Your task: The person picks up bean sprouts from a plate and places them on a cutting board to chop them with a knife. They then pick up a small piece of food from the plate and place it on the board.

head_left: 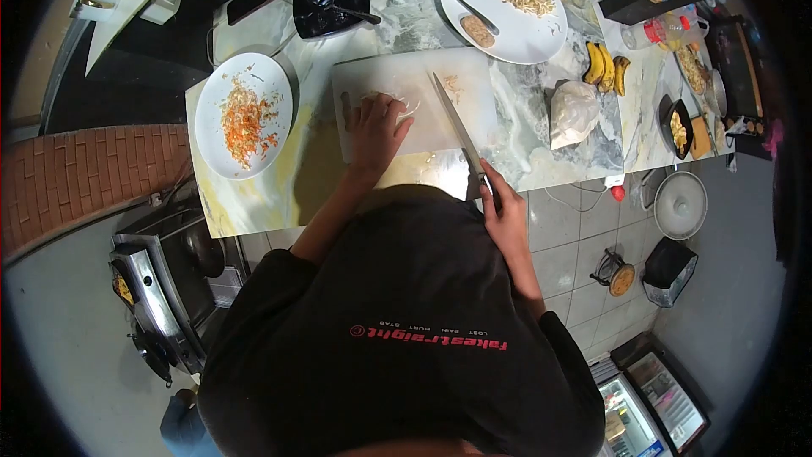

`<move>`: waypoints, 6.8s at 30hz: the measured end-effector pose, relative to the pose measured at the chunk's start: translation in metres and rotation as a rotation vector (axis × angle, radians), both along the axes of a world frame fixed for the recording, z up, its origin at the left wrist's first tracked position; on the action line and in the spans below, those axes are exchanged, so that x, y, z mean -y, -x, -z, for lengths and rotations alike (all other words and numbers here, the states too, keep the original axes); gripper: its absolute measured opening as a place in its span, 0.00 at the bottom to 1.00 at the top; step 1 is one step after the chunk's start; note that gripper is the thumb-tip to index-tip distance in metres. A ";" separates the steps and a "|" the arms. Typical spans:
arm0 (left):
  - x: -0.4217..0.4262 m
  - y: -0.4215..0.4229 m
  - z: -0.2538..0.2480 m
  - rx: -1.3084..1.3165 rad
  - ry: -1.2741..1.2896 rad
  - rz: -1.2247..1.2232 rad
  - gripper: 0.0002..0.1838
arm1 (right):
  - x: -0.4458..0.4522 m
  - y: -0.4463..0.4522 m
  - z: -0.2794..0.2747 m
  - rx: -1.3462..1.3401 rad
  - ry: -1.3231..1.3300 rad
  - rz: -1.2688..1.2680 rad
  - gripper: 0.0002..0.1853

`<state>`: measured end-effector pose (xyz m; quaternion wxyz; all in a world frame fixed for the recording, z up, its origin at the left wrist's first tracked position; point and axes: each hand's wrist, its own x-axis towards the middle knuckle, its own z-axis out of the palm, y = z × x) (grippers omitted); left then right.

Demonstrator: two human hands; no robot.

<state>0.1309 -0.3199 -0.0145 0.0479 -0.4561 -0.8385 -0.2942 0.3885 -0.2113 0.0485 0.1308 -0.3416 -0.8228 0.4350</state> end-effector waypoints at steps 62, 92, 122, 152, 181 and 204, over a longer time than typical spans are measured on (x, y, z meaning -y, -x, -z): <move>-0.373 0.168 0.002 0.198 0.080 0.496 0.11 | 0.020 -0.024 0.008 -0.297 0.656 0.684 0.32; -0.207 0.099 -0.047 1.180 -0.449 0.524 0.05 | 0.000 -0.010 -0.005 -0.316 0.619 0.391 0.31; -0.005 0.025 -0.005 0.796 -0.178 0.206 0.06 | -0.009 0.005 0.006 -0.196 0.541 0.236 0.24; 0.000 0.006 0.002 0.010 -0.068 0.117 0.11 | 0.004 -0.002 0.009 -0.063 0.327 0.141 0.22; -0.024 -0.008 -0.005 0.046 -0.090 0.025 0.11 | 0.001 0.002 -0.013 0.088 -0.078 -0.103 0.25; -0.036 -0.008 0.011 0.069 -0.097 0.001 0.09 | 0.003 0.000 -0.010 0.161 -0.114 -0.090 0.27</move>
